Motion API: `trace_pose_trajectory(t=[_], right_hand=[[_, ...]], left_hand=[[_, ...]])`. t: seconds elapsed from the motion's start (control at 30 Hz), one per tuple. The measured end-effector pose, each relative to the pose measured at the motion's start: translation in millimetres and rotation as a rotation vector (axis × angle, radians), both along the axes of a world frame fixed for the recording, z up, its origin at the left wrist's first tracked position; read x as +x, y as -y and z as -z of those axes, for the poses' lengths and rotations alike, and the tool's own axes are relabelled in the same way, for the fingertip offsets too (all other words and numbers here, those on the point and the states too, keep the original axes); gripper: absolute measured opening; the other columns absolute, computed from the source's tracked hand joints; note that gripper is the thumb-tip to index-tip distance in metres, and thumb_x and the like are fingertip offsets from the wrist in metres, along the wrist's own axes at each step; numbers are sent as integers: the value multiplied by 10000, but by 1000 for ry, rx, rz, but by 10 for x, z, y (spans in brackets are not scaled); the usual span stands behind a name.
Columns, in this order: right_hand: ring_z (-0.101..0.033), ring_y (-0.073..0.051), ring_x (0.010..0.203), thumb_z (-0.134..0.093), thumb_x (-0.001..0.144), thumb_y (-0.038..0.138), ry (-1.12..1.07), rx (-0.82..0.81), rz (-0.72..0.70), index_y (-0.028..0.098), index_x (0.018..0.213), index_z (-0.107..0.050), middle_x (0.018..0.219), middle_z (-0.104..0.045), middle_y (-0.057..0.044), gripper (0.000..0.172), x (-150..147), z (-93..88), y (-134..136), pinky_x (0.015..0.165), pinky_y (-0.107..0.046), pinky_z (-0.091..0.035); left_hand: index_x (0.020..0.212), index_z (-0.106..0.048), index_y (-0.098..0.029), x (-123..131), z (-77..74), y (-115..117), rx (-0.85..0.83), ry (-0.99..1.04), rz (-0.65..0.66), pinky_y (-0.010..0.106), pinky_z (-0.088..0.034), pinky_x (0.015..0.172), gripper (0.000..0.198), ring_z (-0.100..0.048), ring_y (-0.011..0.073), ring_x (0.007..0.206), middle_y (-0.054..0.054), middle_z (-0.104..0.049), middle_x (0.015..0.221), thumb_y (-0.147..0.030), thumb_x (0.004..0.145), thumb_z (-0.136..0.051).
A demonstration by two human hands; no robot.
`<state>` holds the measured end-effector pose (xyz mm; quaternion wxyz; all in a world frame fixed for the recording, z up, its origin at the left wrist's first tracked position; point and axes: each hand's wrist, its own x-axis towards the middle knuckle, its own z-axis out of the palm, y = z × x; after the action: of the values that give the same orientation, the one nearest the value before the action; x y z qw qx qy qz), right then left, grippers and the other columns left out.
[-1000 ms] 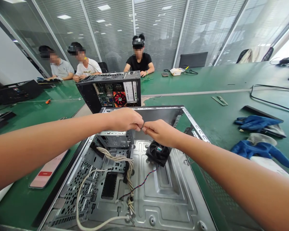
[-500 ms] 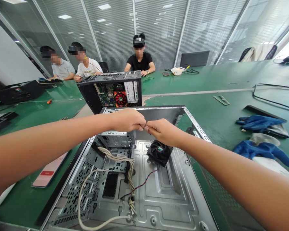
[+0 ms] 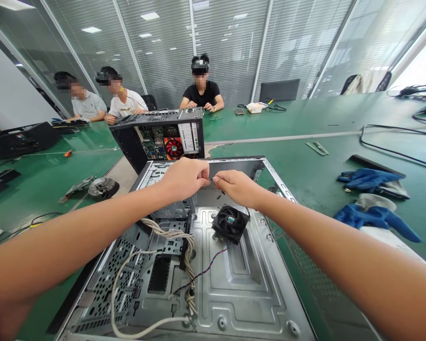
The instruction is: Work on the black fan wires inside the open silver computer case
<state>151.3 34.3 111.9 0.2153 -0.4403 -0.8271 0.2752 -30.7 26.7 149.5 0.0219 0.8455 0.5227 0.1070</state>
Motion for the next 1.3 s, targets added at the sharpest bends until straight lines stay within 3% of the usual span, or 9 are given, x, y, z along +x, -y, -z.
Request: trace_pose_trajectory(t=[0.1,0.3,0.5,0.7,0.83,1.03,1.3], right_hand=[[-447,-157,614,-366,894,382,0,-28,-18,207,694,-487,629,-492,-3,292,10,20,-14,615,-296,-344],[-489,-167,620,-372,887,336,151,-27,-30,199,701,-535,624,-543,-21,282,-18,-34,28,649,-305,-355],[-514,-171,613,-374,878,274,294,-48,-86,196,716,-537,641,-583,-32,242,3,-167,52,654,-301,-364],[-547,-177,653,-372,896,287,243,-14,-69,193,729,-549,685,-621,-46,261,36,-32,40,676,-302,-383],[-567,-185,711,-362,903,286,184,7,-50,183,786,-582,765,-644,-61,270,35,62,18,693,-303,-393],[-561,-189,738,-350,911,305,176,45,-7,178,775,-592,785,-651,-64,305,19,27,7,698,-305,-388],[-574,-195,735,-360,920,325,173,-6,-10,168,818,-659,781,-669,-71,353,-12,13,16,707,-309,-394]], left_hand=[[798,-642,-203,-21,22,-24,34,-34,43,281,-345,579,113,-592,171,706,19,-679,767,-305,839,-618],[871,-650,-181,-101,138,-109,140,-242,335,281,-340,618,145,-627,172,755,34,-702,819,-225,902,-516],[948,-634,-161,-84,189,-129,240,-393,475,292,-362,657,211,-638,181,768,53,-694,818,-76,831,-480],[897,-630,-161,-76,207,-129,231,-418,496,296,-364,657,185,-638,178,761,47,-684,788,-81,845,-473],[889,-629,-168,-100,216,-117,248,-328,452,288,-374,667,175,-625,161,753,38,-677,797,-226,926,-468],[913,-615,-180,-124,192,-95,236,-241,348,284,-360,638,116,-613,167,784,31,-666,879,-267,908,-538],[884,-645,-188,-103,213,-109,235,-264,360,289,-332,617,150,-603,172,780,31,-664,824,-205,917,-500]])
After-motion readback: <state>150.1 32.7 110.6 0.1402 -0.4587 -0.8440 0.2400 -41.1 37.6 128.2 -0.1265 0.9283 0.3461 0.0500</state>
